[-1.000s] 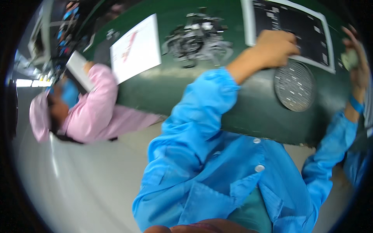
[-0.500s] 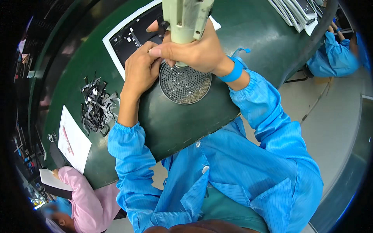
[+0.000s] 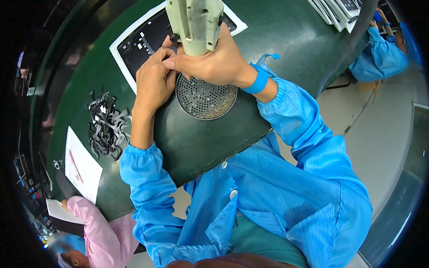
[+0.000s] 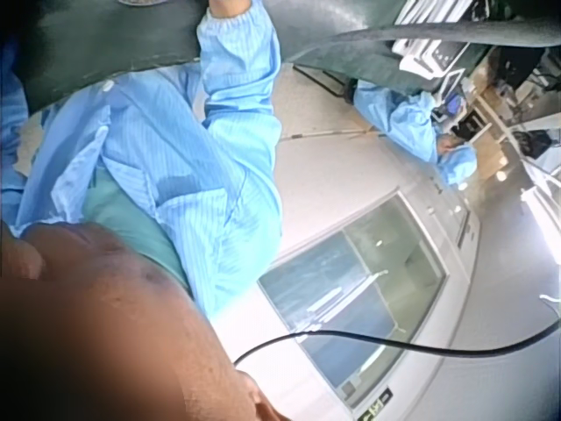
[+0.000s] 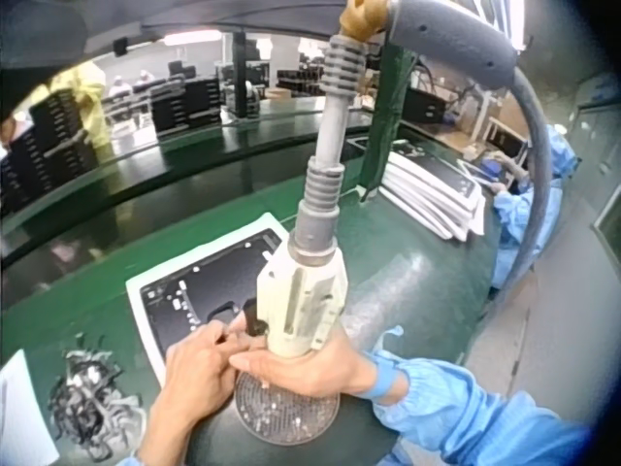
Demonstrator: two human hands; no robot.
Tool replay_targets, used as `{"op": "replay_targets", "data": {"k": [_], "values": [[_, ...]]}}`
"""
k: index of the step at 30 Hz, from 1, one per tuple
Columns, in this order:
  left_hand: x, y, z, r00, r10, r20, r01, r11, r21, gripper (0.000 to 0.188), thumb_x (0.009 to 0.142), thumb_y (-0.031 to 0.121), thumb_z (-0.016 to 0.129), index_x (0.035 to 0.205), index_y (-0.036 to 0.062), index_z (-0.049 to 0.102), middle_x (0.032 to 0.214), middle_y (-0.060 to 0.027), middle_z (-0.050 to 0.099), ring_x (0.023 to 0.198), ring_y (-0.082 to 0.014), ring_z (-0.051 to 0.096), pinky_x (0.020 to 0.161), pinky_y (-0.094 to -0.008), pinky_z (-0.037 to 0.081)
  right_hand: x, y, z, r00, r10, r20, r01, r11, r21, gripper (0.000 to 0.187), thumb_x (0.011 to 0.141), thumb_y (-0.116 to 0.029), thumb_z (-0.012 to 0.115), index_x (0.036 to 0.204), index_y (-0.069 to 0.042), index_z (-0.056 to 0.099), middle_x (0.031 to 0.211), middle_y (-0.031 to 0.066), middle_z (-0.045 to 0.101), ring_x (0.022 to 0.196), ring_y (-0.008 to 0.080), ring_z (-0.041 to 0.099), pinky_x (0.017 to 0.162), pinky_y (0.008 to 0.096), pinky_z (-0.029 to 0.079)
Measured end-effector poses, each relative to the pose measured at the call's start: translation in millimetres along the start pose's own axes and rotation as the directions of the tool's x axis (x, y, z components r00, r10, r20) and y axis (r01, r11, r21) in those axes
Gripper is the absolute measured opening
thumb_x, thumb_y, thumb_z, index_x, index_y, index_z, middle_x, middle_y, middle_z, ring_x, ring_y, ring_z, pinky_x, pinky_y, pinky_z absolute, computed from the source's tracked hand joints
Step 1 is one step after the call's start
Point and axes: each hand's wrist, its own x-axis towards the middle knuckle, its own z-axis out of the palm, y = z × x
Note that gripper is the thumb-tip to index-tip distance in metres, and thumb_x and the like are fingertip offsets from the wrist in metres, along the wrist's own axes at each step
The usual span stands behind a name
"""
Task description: The recorder is assembling electronic components into a tablet casing using an electric screwdriver.
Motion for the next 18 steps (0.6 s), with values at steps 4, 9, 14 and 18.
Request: {"op": "replay_targets", "data": {"k": [4, 9, 14, 18], "values": [[0.3, -0.9, 1.2, 1.0, 0.016, -0.009, -0.016, 1.0, -0.001, 0.022, 0.073, 0.007, 0.062, 0.093, 0.0144, 0.069, 0.08, -0.0028, 0.056, 0.074, -0.0231, 0.057, 0.061, -0.0356, 0.045, -1.8, -1.0, 1.8, 1.0, -0.02, -0.01, 0.019, 1.0, -0.017, 0.029, 0.072, -0.002, 0.073, 0.096, 0.003, 0.057, 0.067, 0.0051, 0.06, 0.053, 0.0089, 0.057, 0.045, 0.0227, 0.046], [0.7, -0.1, 2.3, 1.0, 0.021, -0.016, -0.021, 1.0, -0.007, 0.023, 0.073, 0.006, 0.062, 0.093, 0.0138, 0.069, 0.08, -0.003, 0.056, 0.074, -0.0232, 0.057, 0.061, -0.0357, 0.045, -3.5, 0.5, 0.0, 1.0, -0.008, -0.004, 0.008, 1.0, -0.017, 0.029, 0.072, -0.003, 0.073, 0.095, 0.003, 0.057, 0.073, 0.0075, 0.062, 0.057, 0.0083, 0.058, 0.047, 0.0226, 0.047], [-0.2, 1.7, -0.2, 1.0, 0.003, -0.012, -0.003, 1.0, -0.003, 0.023, 0.073, 0.006, 0.061, 0.093, 0.0136, 0.069, 0.079, -0.0033, 0.056, 0.074, -0.0232, 0.057, 0.061, -0.0359, 0.045, 3.2, -5.8, 1.8, 0.998, -0.061, -0.03, 0.061, 0.998, -0.002, 0.027, 0.071, -0.002, 0.073, 0.093, 0.003, 0.058, 0.068, 0.0056, 0.061, 0.054, 0.0091, 0.057, 0.046, 0.0225, 0.046], [0.8, 1.6, 0.1, 1.0, 0.005, 0.027, -0.005, 1.0, 0.002, 0.024, 0.073, 0.006, 0.06, 0.094, 0.014, 0.069, 0.078, -0.0036, 0.055, 0.074, -0.023, 0.057, 0.061, -0.0362, 0.045, 20.9, -15.0, -10.7, 0.988, -0.153, -0.026, 0.152, 0.987, -0.047, 0.032, 0.078, -0.001, 0.066, 0.106, 0.005, 0.051, 0.065, 0.0052, 0.058, 0.055, 0.01, 0.056, 0.048, 0.0221, 0.045]]}}
